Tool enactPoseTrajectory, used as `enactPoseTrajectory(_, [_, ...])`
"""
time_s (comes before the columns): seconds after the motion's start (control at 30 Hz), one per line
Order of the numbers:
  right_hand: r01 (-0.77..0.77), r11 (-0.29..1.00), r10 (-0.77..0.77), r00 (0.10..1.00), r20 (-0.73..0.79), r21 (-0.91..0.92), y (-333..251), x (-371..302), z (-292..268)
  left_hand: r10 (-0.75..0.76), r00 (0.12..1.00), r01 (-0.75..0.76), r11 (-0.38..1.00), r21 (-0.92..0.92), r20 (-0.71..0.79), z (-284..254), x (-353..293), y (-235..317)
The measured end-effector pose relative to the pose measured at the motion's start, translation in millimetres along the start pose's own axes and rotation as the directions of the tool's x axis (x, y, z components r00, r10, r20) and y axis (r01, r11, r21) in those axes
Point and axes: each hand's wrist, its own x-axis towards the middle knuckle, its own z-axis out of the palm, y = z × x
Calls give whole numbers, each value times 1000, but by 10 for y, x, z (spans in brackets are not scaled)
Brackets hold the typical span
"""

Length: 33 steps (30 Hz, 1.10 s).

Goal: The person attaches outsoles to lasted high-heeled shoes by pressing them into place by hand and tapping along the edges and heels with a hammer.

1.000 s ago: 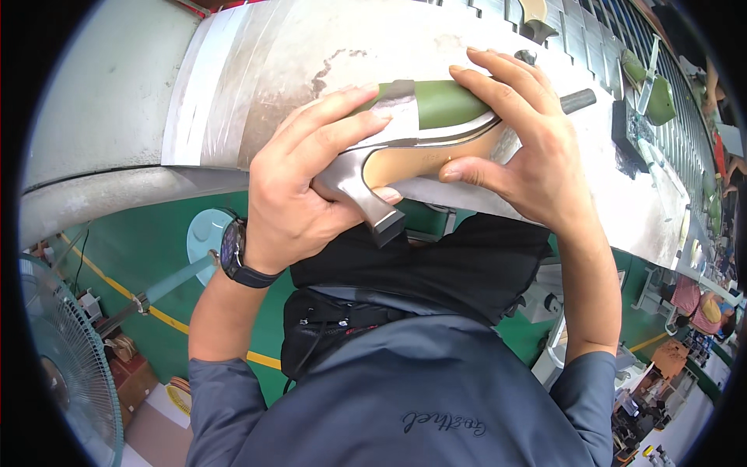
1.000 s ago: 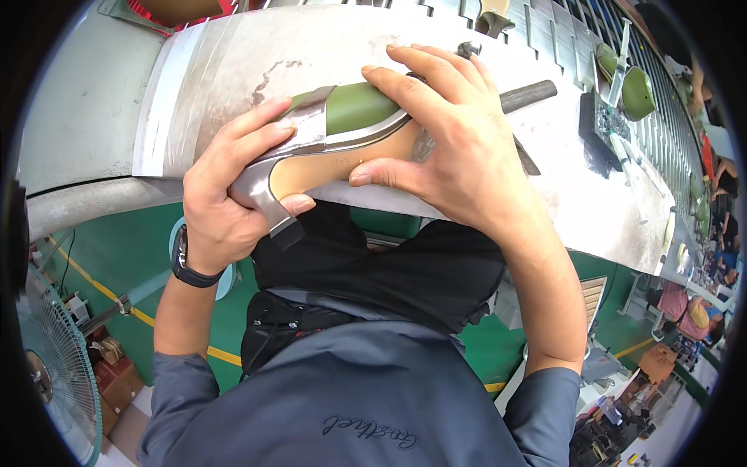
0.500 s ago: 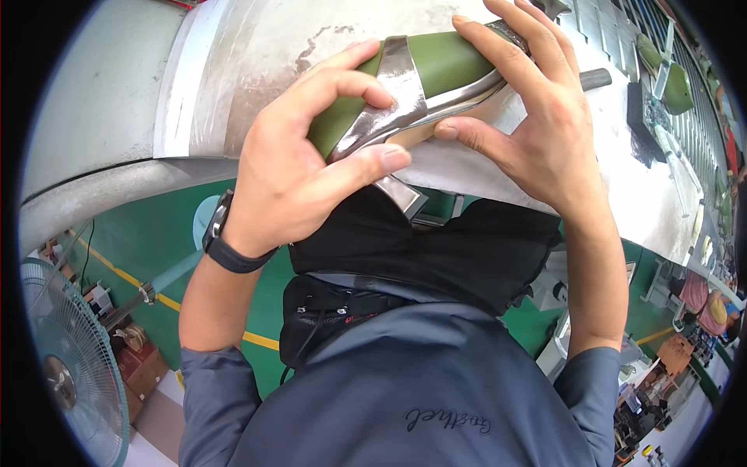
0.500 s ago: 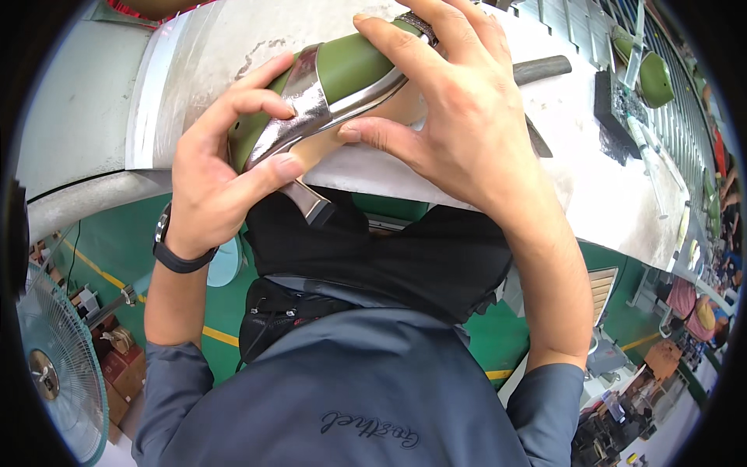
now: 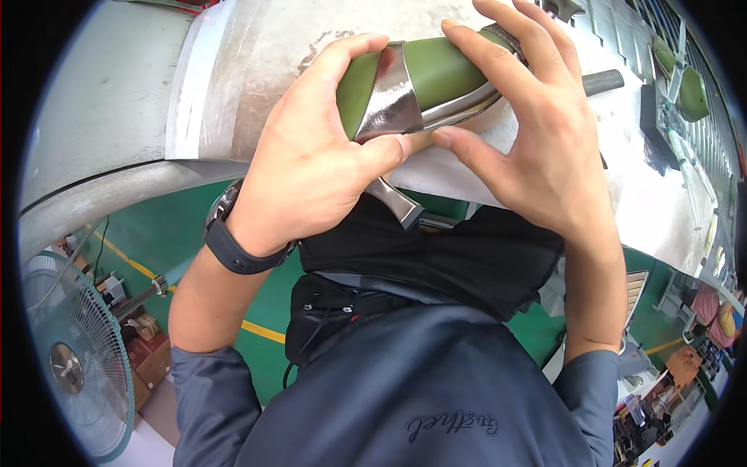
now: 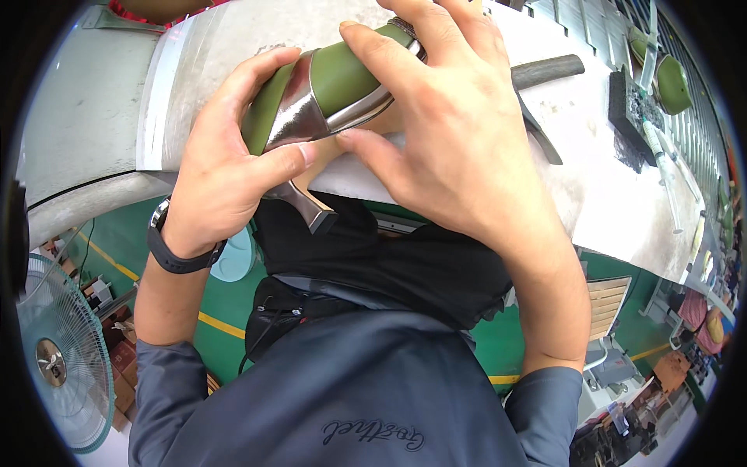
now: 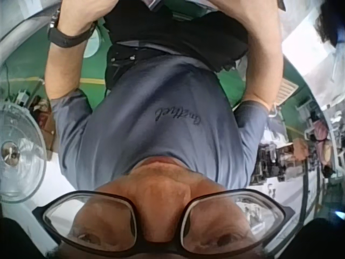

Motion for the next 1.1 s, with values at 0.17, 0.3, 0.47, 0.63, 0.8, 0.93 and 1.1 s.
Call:
enactPoseTrajectory(0.17, [11,997,-18,996,87,80,162,50,-56,5,1000,-6,998,57,11,-33,92,-29])
enactPoseTrajectory(0.3, [20,991,-25,999,36,132,108,129,-78,65,998,-56,964,259,-27,41,148,-37])
enactPoseTrajectory(0.47, [-179,984,174,958,229,4,-33,279,-220,64,996,-39,941,335,-64,107,129,36])
enactPoseTrajectory(0.63, [-141,989,147,977,-157,50,717,-72,-93,223,975,-191,884,428,-25,58,126,-70])
enactPoseTrajectory(0.8, [-325,944,321,945,63,59,946,-573,-426,244,964,-265,852,451,105,69,252,30])
enactPoseTrajectory(0.93, [-147,971,186,962,202,-191,739,-670,-521,374,889,-450,818,359,264,137,562,209])
enactPoseTrajectory(1.1, [-387,869,444,885,141,-307,399,-694,-401,360,857,-489,794,361,370,238,743,220])
